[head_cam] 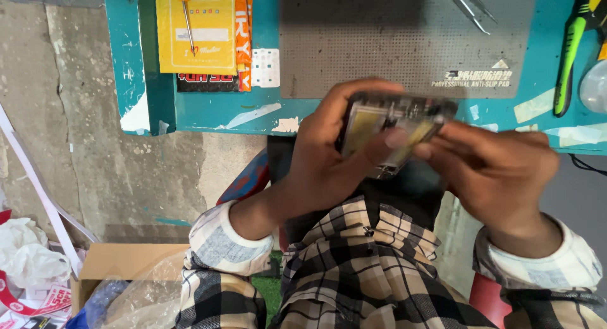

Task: The person cleans a small circuit board with a brush and then installs it into a disassembled smartphone, connecting a ribbon cable and securing the component with a screwdriver.

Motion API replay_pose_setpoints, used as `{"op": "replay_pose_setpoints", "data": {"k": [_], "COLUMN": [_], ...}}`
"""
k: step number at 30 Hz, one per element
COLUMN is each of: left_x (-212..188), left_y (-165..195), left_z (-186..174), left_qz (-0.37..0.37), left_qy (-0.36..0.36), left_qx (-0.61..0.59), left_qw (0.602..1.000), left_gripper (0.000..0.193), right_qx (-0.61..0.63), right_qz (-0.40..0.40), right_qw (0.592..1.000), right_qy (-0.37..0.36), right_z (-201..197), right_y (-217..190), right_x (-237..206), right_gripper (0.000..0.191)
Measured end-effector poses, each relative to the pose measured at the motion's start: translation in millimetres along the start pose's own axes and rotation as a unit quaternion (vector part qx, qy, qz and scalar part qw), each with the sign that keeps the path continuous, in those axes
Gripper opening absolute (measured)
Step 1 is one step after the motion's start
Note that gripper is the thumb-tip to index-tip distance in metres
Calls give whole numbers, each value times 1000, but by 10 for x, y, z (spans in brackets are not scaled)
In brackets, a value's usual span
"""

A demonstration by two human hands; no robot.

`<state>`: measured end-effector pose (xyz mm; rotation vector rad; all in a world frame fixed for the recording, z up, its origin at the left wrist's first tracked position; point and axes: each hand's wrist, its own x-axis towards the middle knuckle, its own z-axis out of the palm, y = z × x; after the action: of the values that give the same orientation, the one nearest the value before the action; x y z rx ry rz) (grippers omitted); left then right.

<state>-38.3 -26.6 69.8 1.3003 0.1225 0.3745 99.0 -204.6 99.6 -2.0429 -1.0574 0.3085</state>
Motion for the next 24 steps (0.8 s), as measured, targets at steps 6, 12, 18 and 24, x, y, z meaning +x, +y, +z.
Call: {"op": "replay_pose_setpoints", "data": {"k": [6, 12, 18, 24], "left_x": [134, 329, 545, 718], "left_y": [111, -47, -186, -164], "left_z": [-55, -157, -314, -436], "left_qz": [56, 94, 100, 118], "left_qy": [43, -22, -38, -105], "left_qx": [314, 569, 563, 587], "left_qw": [947, 817, 819, 794], "left_gripper": [73, 101, 95, 91], "right_qx": [449, 592, 523, 152], "right_qz": [125, 197, 181, 183], "right_qw": [883, 779, 833, 967], "right_qy": [51, 56, 12, -96], "right_z": [224, 416, 322, -253], "right_y": [226, 373, 469, 675], "right_x": [175, 248, 299, 438], "right_gripper": [23, 23, 19, 14]}}
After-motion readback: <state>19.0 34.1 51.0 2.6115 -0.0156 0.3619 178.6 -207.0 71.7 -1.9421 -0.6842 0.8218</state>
